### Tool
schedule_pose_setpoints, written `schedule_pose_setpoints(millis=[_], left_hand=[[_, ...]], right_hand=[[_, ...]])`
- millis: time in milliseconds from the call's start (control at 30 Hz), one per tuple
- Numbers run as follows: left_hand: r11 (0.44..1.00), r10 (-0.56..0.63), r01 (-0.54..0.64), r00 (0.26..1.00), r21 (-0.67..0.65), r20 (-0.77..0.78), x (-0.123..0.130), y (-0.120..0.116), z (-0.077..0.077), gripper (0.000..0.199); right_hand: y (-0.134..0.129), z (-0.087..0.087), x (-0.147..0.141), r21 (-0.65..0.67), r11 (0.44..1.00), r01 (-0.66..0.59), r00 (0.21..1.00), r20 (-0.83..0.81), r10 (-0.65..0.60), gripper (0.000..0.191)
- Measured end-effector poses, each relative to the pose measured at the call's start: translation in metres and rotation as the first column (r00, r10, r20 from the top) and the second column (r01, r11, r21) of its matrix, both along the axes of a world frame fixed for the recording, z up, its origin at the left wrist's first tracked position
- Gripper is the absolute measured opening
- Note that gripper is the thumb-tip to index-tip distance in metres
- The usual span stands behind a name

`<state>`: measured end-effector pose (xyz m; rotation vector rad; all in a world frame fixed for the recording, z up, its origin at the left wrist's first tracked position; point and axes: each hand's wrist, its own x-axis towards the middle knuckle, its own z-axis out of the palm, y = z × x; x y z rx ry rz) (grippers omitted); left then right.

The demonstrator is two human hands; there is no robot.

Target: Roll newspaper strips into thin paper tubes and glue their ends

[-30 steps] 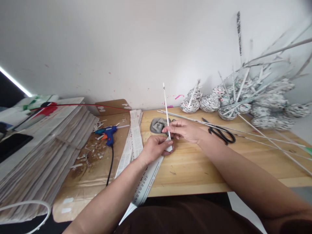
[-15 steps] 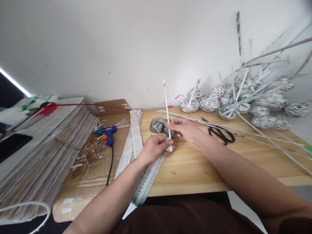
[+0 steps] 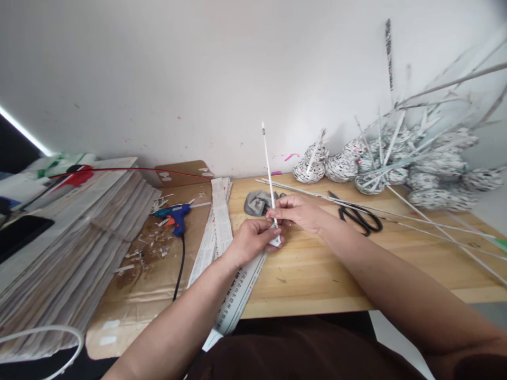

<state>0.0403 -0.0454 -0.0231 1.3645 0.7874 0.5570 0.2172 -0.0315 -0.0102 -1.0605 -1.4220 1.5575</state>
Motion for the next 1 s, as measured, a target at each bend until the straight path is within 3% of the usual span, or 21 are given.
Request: schedule_pose_setpoints(millis=[100,200,233,300,367,400,467,567,667,767,833,933,1000], left_hand=[[1.0,-0.016,0.016,1.0,0.011,0.013,-0.001,0.0,-0.001,0.04],[1.0,0.006,-0.006,0.999,-0.005,0.046,-0.001,0.0,0.001,0.04],[1.0,0.02,-0.02,0.998,-0.012,0.055,-0.001,0.0,0.002,0.04],[0.999,0.035,-0.034,0.997,-0.014,0.069,-0.001,0.0,0.004,0.04],[0.999,0.048,-0.047,0.996,-0.017,0.072,0.0,0.0,0.006,0.039],[0.998,0.056,-0.055,0.996,-0.021,0.072,0.0,-0.001,0.006,0.039],[0.996,0.08,-0.078,0.994,-0.032,0.069,0.002,-0.001,0.005,0.038],[0.996,0.081,-0.079,0.995,-0.03,0.066,0.002,-0.001,0.002,0.038],[0.998,0.069,-0.068,0.996,-0.018,0.063,0.002,0.0,-0.001,0.039],[0.998,0.068,-0.067,0.996,-0.017,0.06,0.002,0.001,-0.002,0.039],[0.997,0.07,-0.069,0.996,-0.019,0.061,0.002,0.001,-0.003,0.039],[0.998,0.066,-0.065,0.995,-0.014,0.07,0.001,0.002,-0.003,0.039],[0.998,0.059,-0.059,0.995,-0.003,0.074,0.001,0.002,-0.004,0.038]], right_hand=[[0.002,-0.005,-0.002,0.073,0.989,0.13,0.991,0.018,-0.132,0.037],[0.006,-0.011,0.001,0.37,0.893,0.255,0.924,0.178,-0.338,0.039],[0.007,-0.014,0.002,0.487,0.845,0.22,0.877,0.281,-0.39,0.037],[0.01,-0.018,0.004,0.612,0.791,0.022,0.742,0.52,-0.423,0.038],[0.013,-0.021,0.003,0.577,0.806,-0.131,0.596,0.696,-0.401,0.035],[0.014,-0.022,0.002,0.543,0.829,-0.135,0.537,0.743,-0.399,0.029],[0.017,-0.023,-0.001,0.498,0.865,-0.067,0.454,0.787,-0.418,0.026],[0.02,-0.024,-0.004,0.491,0.871,0.023,0.394,0.796,-0.459,0.039],[0.021,-0.027,-0.002,0.521,0.849,0.086,0.388,0.767,-0.511,0.055],[0.021,-0.029,0.001,0.581,0.8,0.147,0.453,0.68,-0.577,0.059],[0.021,-0.028,0.002,0.666,0.727,0.164,0.544,0.554,-0.63,0.048],[0.018,-0.022,0.005,0.804,0.573,0.161,0.635,0.36,-0.684,0.041],[0.014,-0.015,0.008,0.82,0.551,0.155,0.644,0.339,-0.686,0.042]])
